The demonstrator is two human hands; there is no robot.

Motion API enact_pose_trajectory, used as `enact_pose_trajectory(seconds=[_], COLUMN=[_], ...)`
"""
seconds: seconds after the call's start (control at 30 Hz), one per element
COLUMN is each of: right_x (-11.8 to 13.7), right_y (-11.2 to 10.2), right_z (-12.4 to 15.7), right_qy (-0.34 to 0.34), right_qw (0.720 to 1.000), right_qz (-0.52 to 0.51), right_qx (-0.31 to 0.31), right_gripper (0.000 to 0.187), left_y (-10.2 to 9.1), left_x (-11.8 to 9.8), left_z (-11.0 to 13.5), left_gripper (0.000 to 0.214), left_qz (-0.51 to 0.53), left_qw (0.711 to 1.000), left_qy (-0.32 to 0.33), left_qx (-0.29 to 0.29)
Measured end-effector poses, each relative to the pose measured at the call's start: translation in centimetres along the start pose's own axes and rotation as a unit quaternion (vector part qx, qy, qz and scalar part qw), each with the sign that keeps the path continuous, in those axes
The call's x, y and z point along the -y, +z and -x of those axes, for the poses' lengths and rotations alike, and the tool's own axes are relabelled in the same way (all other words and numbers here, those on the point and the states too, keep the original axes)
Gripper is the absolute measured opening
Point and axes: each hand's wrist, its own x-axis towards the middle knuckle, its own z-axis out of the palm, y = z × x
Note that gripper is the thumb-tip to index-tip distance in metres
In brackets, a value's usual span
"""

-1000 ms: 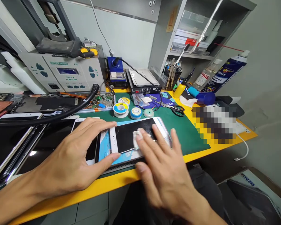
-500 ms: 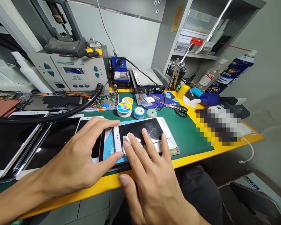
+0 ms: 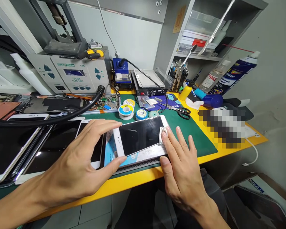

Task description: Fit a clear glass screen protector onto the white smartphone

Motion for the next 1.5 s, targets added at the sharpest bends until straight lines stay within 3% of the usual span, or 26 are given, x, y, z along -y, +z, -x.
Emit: enact_pose_trajectory(seconds=[0.3, 0.5, 0.77, 0.87, 1.03, 1.2, 1.5], right_x=[-0.1, 0.2, 5.6, 6.6, 3.9, 0.2, -1.0], right_y=[0.3, -0.3, -1.5, -1.1, -0.9, -1.7, -2.6], right_z=[-0.1, -0.8, -2.5, -4.0, -6.2, -6.2, -3.8], right_qy=[0.017, 0.02, -0.074, -0.066, 0.007, 0.063, 0.044], right_qw=[1.0, 1.0, 0.993, 0.989, 0.994, 0.995, 0.995], right_qz=[-0.021, -0.003, -0.092, -0.128, -0.096, -0.032, -0.027], right_qx=[-0.016, -0.013, 0.025, 0.041, 0.046, 0.075, 0.089], right_gripper=[0.059, 0.055, 0.058, 0.058, 0.057, 0.055, 0.053], left_y=[0.3, 0.3, 0.4, 0.5, 0.6, 0.7, 0.8], left_x=[0.0, 0.2, 1.0, 1.4, 1.8, 1.7, 1.8], left_z=[0.2, 0.1, 0.5, 0.7, 0.7, 0.6, 0.5], left_gripper=[0.066, 0.062, 0.065, 0.062, 0.066, 0.069, 0.068], left_qz=[0.003, 0.009, 0.022, 0.018, 0.002, -0.014, -0.027], left_qw=[1.0, 0.998, 0.997, 0.997, 0.997, 0.997, 0.997], left_qy=[-0.015, -0.065, -0.065, -0.069, -0.07, -0.073, -0.07], left_qx=[-0.005, 0.009, 0.018, 0.02, 0.026, 0.013, -0.001])
